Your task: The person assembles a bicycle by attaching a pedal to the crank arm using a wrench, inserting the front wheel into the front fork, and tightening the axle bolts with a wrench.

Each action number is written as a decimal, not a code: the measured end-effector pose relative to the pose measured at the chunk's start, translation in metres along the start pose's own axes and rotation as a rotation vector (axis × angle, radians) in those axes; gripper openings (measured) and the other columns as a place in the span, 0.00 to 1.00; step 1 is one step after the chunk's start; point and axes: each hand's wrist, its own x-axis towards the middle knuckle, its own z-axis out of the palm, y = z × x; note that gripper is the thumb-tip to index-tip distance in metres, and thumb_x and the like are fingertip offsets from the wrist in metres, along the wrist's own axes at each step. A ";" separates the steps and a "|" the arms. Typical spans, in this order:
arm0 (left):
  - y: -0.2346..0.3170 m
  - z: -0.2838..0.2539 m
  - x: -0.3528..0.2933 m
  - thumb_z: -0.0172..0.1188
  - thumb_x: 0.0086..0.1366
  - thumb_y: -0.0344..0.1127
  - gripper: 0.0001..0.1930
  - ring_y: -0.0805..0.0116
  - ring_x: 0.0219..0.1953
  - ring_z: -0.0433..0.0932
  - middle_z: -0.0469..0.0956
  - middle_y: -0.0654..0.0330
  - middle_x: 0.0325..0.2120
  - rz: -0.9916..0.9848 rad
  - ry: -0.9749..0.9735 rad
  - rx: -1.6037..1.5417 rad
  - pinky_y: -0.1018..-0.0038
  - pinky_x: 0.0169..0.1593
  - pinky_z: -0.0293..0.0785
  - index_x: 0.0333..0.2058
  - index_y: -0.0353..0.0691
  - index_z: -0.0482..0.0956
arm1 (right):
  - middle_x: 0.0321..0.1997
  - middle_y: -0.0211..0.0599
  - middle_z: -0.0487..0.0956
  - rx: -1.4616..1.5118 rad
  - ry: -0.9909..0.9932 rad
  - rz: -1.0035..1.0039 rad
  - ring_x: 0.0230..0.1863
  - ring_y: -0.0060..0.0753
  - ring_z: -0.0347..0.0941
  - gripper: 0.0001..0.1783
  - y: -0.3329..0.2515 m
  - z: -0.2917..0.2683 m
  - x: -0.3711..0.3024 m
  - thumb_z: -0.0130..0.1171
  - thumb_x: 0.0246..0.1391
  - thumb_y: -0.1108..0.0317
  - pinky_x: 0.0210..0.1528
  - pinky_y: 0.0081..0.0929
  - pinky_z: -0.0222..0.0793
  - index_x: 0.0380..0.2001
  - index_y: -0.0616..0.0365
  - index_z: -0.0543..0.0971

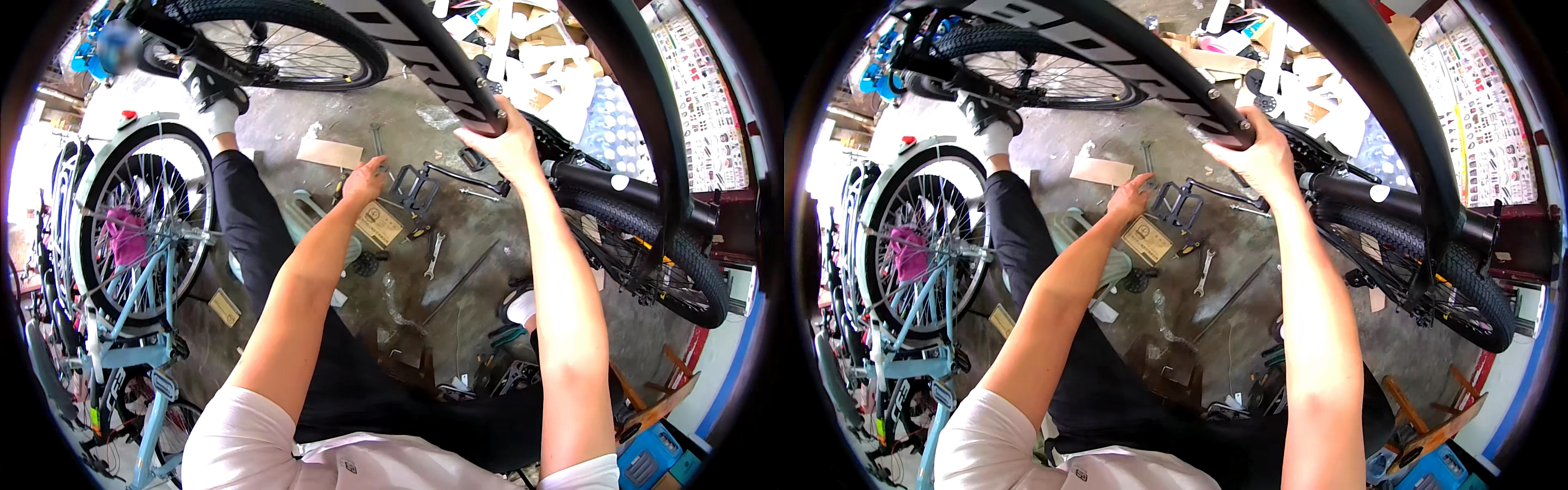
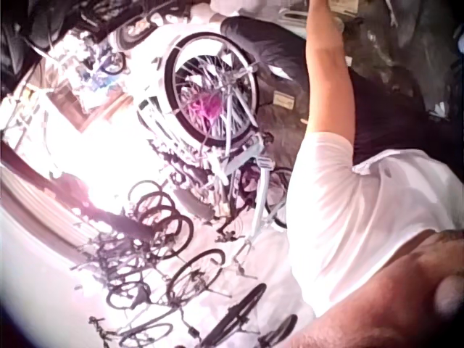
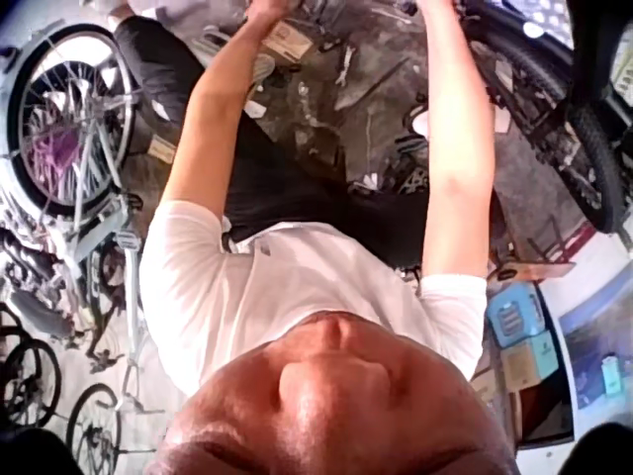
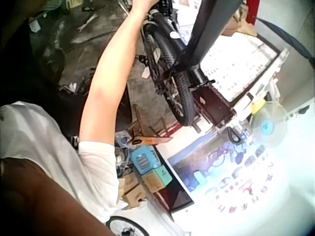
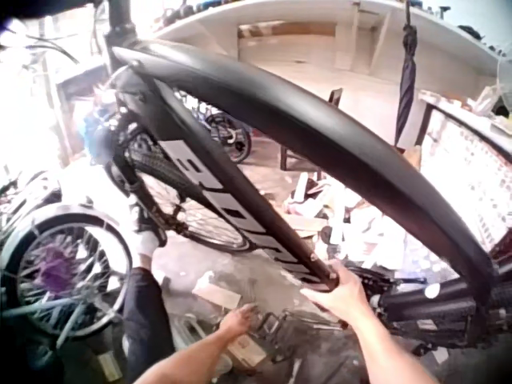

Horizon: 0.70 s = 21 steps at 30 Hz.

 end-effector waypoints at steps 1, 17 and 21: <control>-0.004 0.001 0.007 0.54 0.66 0.43 0.28 0.52 0.58 0.74 0.76 0.49 0.54 0.016 -0.001 0.074 0.61 0.60 0.72 0.65 0.59 0.65 | 0.37 0.33 0.86 0.017 0.011 -0.022 0.41 0.24 0.82 0.29 0.004 0.000 0.002 0.78 0.40 0.62 0.47 0.24 0.74 0.46 0.53 0.77; -0.012 0.047 0.047 0.59 0.63 0.42 0.19 0.55 0.54 0.75 0.75 0.58 0.51 0.005 0.047 0.582 0.58 0.56 0.69 0.54 0.56 0.76 | 0.37 0.35 0.84 -0.069 0.031 -0.014 0.41 0.38 0.83 0.29 -0.003 0.005 0.003 0.78 0.37 0.54 0.45 0.31 0.75 0.43 0.49 0.78; -0.006 0.067 0.029 0.72 0.53 0.39 0.22 0.59 0.51 0.77 0.78 0.60 0.43 0.038 0.055 0.690 0.63 0.52 0.69 0.47 0.55 0.78 | 0.38 0.34 0.85 -0.045 0.046 -0.007 0.40 0.35 0.83 0.29 0.004 0.002 0.005 0.78 0.37 0.54 0.44 0.29 0.76 0.43 0.50 0.79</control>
